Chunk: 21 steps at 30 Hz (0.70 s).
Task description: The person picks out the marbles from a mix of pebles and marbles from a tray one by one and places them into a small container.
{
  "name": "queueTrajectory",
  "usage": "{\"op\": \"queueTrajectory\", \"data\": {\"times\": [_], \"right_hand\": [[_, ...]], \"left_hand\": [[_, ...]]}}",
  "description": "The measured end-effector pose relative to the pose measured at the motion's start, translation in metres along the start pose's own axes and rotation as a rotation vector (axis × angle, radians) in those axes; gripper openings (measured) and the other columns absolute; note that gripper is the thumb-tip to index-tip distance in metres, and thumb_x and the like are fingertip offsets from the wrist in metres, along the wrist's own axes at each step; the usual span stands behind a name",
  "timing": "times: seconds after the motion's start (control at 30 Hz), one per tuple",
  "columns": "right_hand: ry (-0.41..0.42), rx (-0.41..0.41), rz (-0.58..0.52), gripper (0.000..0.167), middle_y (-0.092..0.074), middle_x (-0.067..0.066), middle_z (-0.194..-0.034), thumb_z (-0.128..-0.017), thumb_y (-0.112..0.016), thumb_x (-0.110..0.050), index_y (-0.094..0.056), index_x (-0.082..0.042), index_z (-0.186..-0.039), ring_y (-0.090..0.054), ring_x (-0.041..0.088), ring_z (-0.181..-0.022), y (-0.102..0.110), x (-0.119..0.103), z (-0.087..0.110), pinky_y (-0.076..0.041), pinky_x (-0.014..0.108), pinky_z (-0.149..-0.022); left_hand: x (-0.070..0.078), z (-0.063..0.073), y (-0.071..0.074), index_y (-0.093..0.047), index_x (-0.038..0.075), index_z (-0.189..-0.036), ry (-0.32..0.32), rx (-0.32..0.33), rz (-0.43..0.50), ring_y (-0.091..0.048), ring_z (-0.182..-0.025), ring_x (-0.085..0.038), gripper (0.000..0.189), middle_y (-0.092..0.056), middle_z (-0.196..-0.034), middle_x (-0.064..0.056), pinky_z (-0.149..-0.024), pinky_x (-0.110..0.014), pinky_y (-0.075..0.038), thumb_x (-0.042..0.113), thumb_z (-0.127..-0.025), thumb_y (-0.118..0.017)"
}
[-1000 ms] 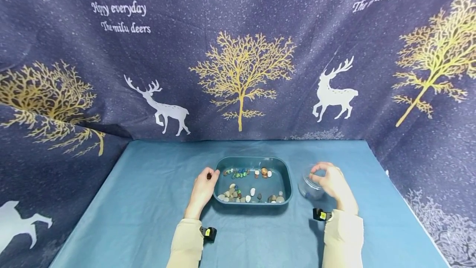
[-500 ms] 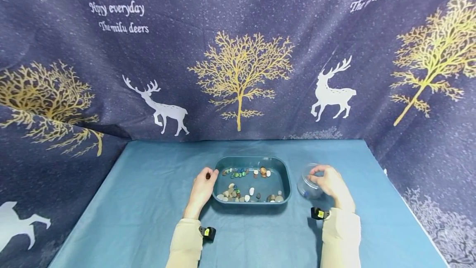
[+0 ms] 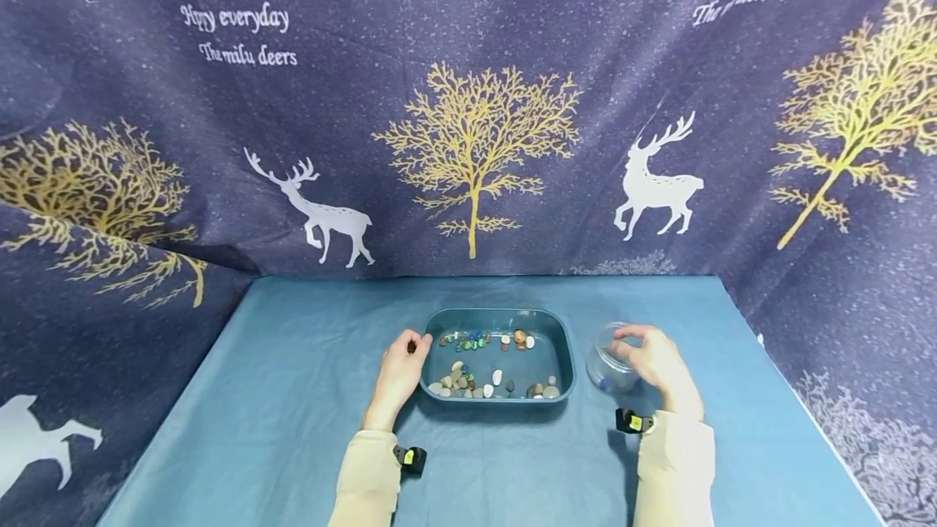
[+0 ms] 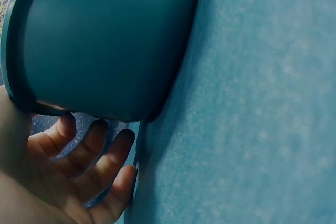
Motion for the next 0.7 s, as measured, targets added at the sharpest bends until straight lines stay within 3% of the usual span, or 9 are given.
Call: {"op": "queueTrajectory", "data": {"times": [0.23, 0.43, 0.7], "right_hand": [[0.090, 0.151, -0.026, 0.021, -0.051, 0.027, -0.130, -0.093, -0.066, -0.019, -0.068, -0.004, -0.108, -0.042, 0.048, -0.124, 0.018, -0.016, 0.008, -0.031, 0.059, -0.099], [0.180, 0.268, -0.048, 0.016, -0.053, 0.026, -0.129, -0.090, -0.069, -0.015, -0.068, -0.004, -0.102, -0.041, 0.050, -0.119, 0.026, -0.046, 0.014, -0.029, 0.059, -0.098], [0.280, 0.313, -0.033, 0.015, -0.061, 0.022, -0.118, -0.085, -0.072, -0.008, -0.068, -0.003, -0.099, -0.049, 0.046, -0.111, 0.013, -0.071, 0.009, -0.033, 0.055, -0.094]], "left_hand": [[0.000, 0.000, 0.000, -0.052, 0.013, -0.085, 0.005, 0.000, 0.002, -0.045, -0.063, -0.022, 0.028, -0.047, -0.073, -0.004, -0.062, -0.035, -0.037, 0.036, -0.102, -0.053], [0.000, 0.000, 0.000, -0.053, 0.014, -0.085, 0.012, 0.002, -0.008, -0.046, -0.064, -0.022, 0.028, -0.048, -0.074, -0.004, -0.063, -0.035, -0.037, 0.036, -0.102, -0.053], [0.000, 0.000, 0.000, -0.052, 0.013, -0.085, 0.009, 0.004, -0.013, -0.045, -0.063, -0.021, 0.029, -0.048, -0.073, -0.004, -0.062, -0.034, -0.036, 0.037, -0.102, -0.053]]}}
Point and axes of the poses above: each hand's wrist, its own z-axis away from the middle knuckle, its own y-axis out of the back of the hand, x = y × z, the point moved 5 cm from there along -z, towards the middle knuckle
